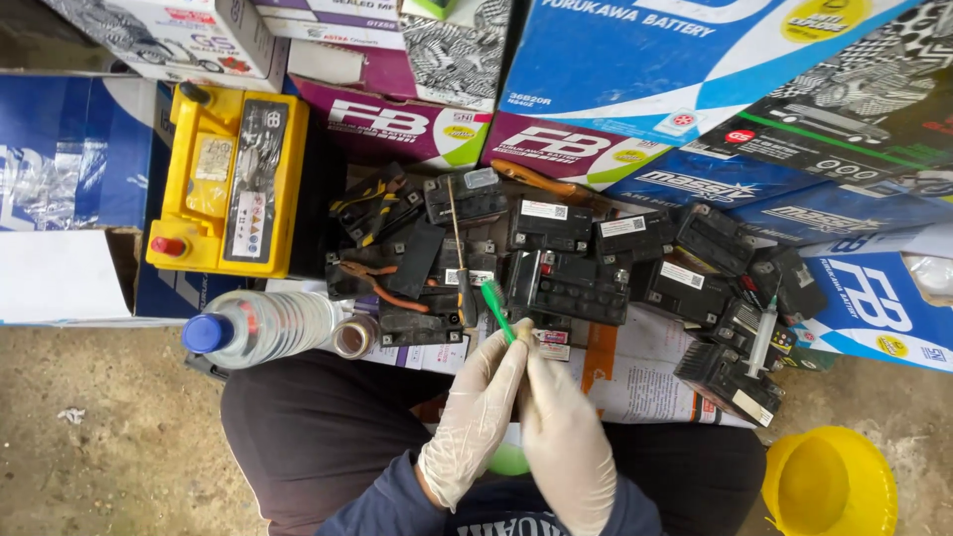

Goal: Cleaning terminals and surfaces of small batteries using a toothbrush and a screwdriver

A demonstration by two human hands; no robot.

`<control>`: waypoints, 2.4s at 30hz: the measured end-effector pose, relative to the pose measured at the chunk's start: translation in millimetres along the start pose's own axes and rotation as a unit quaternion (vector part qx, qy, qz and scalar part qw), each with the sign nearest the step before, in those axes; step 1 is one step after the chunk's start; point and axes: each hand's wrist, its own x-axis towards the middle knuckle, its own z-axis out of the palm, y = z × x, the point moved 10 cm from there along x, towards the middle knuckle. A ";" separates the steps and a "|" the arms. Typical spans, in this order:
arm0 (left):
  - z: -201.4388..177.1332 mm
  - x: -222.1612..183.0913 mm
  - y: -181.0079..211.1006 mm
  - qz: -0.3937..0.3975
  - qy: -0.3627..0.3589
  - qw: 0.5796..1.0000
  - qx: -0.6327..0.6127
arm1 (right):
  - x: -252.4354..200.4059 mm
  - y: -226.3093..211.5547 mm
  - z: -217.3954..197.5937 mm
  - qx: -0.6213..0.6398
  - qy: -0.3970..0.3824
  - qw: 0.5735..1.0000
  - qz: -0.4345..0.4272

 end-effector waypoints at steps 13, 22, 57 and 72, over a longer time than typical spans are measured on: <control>-45.2 56.5 -8.1 0.061 0.010 0.998 -0.015 | 39.2 30.1 -78.1 -0.184 0.117 0.967 -0.131; 11.4 22.7 -67.1 -0.327 0.005 0.176 -0.928 | 84.8 68.4 -53.9 -0.140 -0.042 0.980 -0.136; 22.5 22.7 105.6 -0.408 0.035 -0.497 -0.765 | 88.5 79.0 -65.6 -0.044 0.002 0.993 -0.105; 54.5 41.7 124.7 -0.419 0.118 -0.336 -0.836 | 87.5 84.4 -63.2 -0.022 0.005 0.991 -0.132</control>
